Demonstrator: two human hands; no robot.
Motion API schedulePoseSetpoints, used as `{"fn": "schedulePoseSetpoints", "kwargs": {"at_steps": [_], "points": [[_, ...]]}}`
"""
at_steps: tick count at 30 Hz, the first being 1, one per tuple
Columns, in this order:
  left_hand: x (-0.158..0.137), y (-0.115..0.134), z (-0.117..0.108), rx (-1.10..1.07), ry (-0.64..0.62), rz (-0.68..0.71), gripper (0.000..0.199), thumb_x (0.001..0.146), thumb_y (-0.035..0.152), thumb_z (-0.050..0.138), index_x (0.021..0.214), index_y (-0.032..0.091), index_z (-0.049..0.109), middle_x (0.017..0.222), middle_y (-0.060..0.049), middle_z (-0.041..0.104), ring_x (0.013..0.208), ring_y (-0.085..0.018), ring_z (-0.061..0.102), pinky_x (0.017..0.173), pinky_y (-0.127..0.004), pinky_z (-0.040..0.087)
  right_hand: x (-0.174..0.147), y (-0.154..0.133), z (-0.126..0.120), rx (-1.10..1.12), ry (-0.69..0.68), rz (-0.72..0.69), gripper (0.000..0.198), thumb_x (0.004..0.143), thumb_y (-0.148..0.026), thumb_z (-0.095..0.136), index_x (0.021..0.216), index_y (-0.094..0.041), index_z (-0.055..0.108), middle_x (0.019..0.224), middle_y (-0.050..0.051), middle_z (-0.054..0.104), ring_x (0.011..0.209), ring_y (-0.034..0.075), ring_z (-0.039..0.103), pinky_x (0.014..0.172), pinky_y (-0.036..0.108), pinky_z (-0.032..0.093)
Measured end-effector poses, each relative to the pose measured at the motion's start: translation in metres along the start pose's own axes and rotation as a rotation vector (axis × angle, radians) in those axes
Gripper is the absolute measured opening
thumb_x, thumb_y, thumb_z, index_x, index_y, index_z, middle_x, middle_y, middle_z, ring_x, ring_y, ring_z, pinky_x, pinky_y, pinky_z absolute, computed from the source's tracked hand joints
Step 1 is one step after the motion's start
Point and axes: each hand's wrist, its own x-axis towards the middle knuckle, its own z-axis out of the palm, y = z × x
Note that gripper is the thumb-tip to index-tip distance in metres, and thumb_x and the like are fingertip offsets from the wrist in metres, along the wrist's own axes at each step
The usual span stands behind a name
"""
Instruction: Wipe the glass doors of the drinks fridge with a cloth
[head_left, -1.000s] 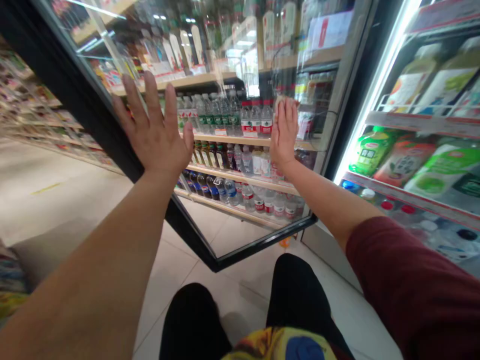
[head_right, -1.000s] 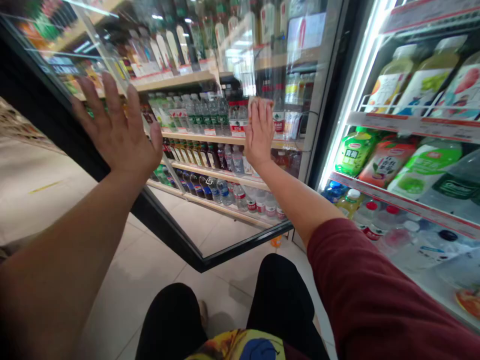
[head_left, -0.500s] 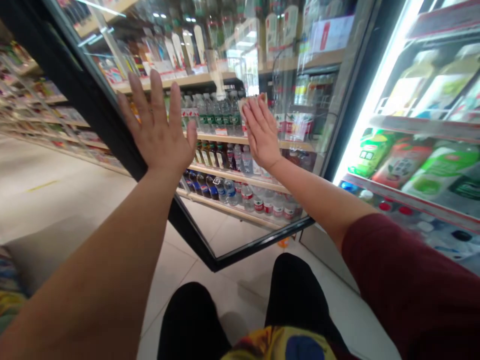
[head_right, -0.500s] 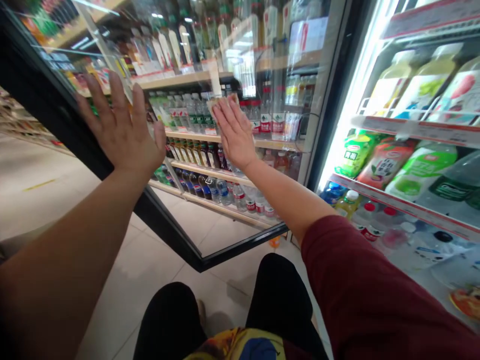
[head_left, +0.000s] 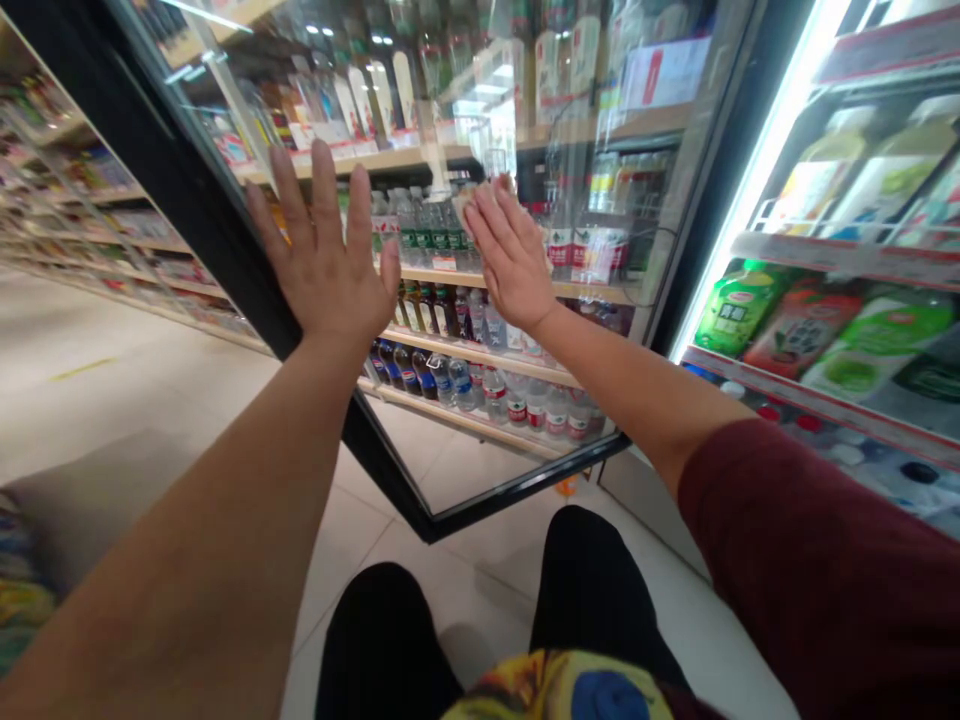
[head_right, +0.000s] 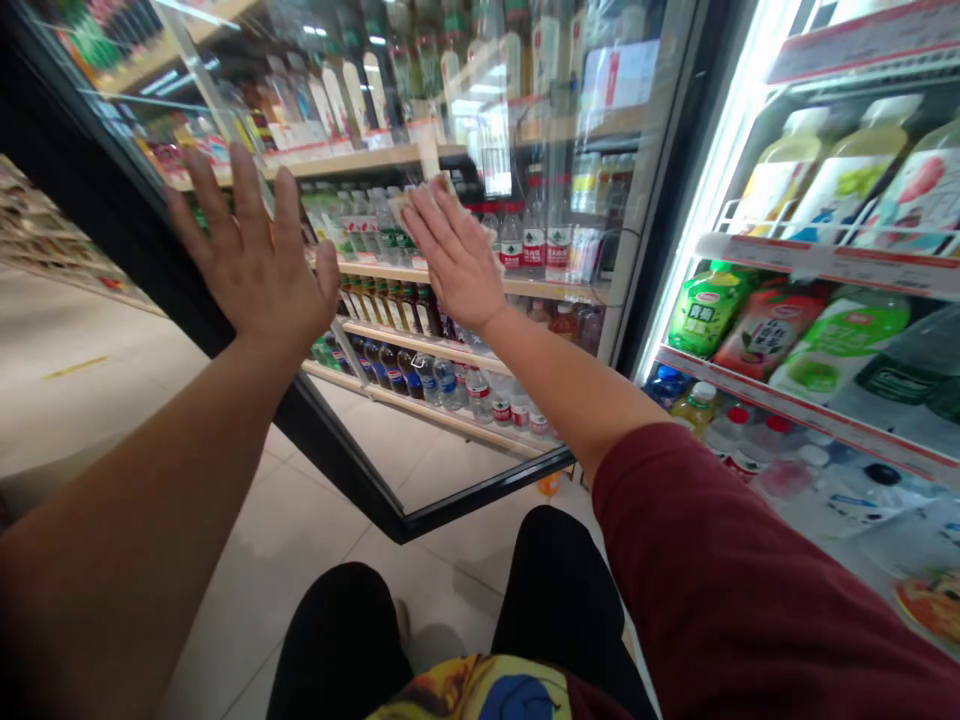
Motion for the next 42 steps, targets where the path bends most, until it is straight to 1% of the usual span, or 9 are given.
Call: {"fn": "schedulePoseSetpoints", "kwargs": {"at_steps": [6, 12, 16, 22, 24, 29, 35, 39, 42], "points": [[0.001, -0.003, 0.002, 0.067, -0.019, 0.01, 0.09, 0.096, 0.032, 0.065, 0.175, 0.027, 0.022, 0.182, -0.001, 0.001, 0.167, -0.033, -0.014, 0.134, -0.062, -0.018, 0.033, -0.014, -0.02, -0.041, -0.053, -0.189, 0.065, 0.106, -0.022, 0.022, 0.167, -0.023, 0.043, 0.175, -0.002, 0.038, 0.168, 0.02, 0.026, 0.141, 0.047, 0.024], [0.0, -0.017, 0.013, 0.121, 0.048, 0.085, 0.092, 0.098, 0.034, 0.06, 0.177, 0.031, 0.012, 0.182, 0.001, -0.003, 0.168, -0.032, -0.014, 0.133, -0.065, -0.013, 0.072, -0.034, -0.028, 0.001, 0.181, -0.038, 0.071, 0.106, -0.03, 0.012, 0.16, -0.016, 0.054, 0.169, 0.003, 0.047, 0.167, 0.022, 0.029, 0.14, 0.035, 0.022], [-0.001, -0.02, 0.015, 0.045, 0.089, 0.15, 0.092, 0.096, 0.031, 0.061, 0.176, 0.032, 0.015, 0.182, 0.002, -0.002, 0.167, -0.031, -0.016, 0.132, -0.067, -0.016, 0.098, -0.031, 0.002, 0.105, 0.319, -0.119, 0.078, 0.107, -0.039, 0.002, 0.153, -0.018, 0.06, 0.163, -0.001, 0.055, 0.168, 0.019, 0.01, 0.136, 0.029, 0.023], [-0.003, -0.014, 0.01, 0.049, 0.055, 0.066, 0.09, 0.097, 0.031, 0.061, 0.176, 0.032, 0.017, 0.182, 0.002, -0.001, 0.168, -0.028, -0.016, 0.134, -0.063, -0.017, 0.188, -0.006, 0.024, 0.07, 0.504, -0.186, 0.056, 0.103, -0.025, 0.035, 0.154, -0.012, 0.053, 0.164, -0.004, 0.054, 0.148, 0.001, -0.037, 0.132, 0.018, 0.0], [-0.003, -0.014, 0.01, 0.027, 0.067, 0.085, 0.09, 0.097, 0.032, 0.061, 0.176, 0.033, 0.018, 0.182, 0.002, 0.0, 0.168, -0.029, -0.015, 0.134, -0.065, -0.016, 0.178, -0.018, 0.017, 0.048, 0.486, -0.14, 0.055, 0.105, -0.03, 0.037, 0.155, -0.015, 0.055, 0.164, -0.002, 0.054, 0.159, 0.007, -0.026, 0.137, 0.026, 0.002], [-0.002, -0.013, 0.011, -0.029, 0.063, 0.054, 0.091, 0.093, 0.031, 0.065, 0.175, 0.032, 0.024, 0.182, 0.003, 0.004, 0.168, -0.029, -0.015, 0.134, -0.062, -0.02, 0.156, -0.02, 0.011, 0.03, 0.274, -0.298, 0.052, 0.11, -0.034, 0.043, 0.16, -0.023, 0.051, 0.169, -0.002, 0.047, 0.161, 0.019, 0.041, 0.138, 0.038, 0.021], [-0.002, -0.016, 0.01, 0.018, 0.05, 0.09, 0.093, 0.096, 0.033, 0.063, 0.176, 0.03, 0.017, 0.182, 0.001, -0.003, 0.167, -0.031, -0.017, 0.133, -0.064, -0.019, 0.172, 0.011, 0.016, 0.158, 0.525, -0.251, 0.052, 0.117, -0.038, 0.024, 0.153, -0.014, 0.052, 0.162, -0.005, 0.055, 0.167, 0.003, -0.003, 0.134, 0.02, 0.005], [-0.004, -0.023, 0.013, 0.095, 0.092, 0.169, 0.092, 0.1, 0.039, 0.06, 0.177, 0.029, 0.011, 0.181, 0.0, -0.006, 0.167, -0.034, -0.015, 0.133, -0.068, -0.013, 0.137, -0.001, -0.003, -0.008, 0.22, -0.238, 0.052, 0.115, -0.027, 0.027, 0.164, -0.022, 0.044, 0.172, 0.002, 0.041, 0.166, 0.019, 0.03, 0.14, 0.041, 0.013], [-0.003, -0.024, 0.014, 0.113, 0.096, 0.156, 0.095, 0.097, 0.038, 0.061, 0.177, 0.03, 0.011, 0.181, 0.002, -0.005, 0.168, -0.034, -0.013, 0.135, -0.066, -0.012, 0.147, 0.02, -0.007, -0.037, 0.154, -0.336, 0.052, 0.115, -0.033, 0.027, 0.165, -0.023, 0.042, 0.174, -0.002, 0.038, 0.167, 0.013, 0.024, 0.138, 0.03, 0.008]]}}
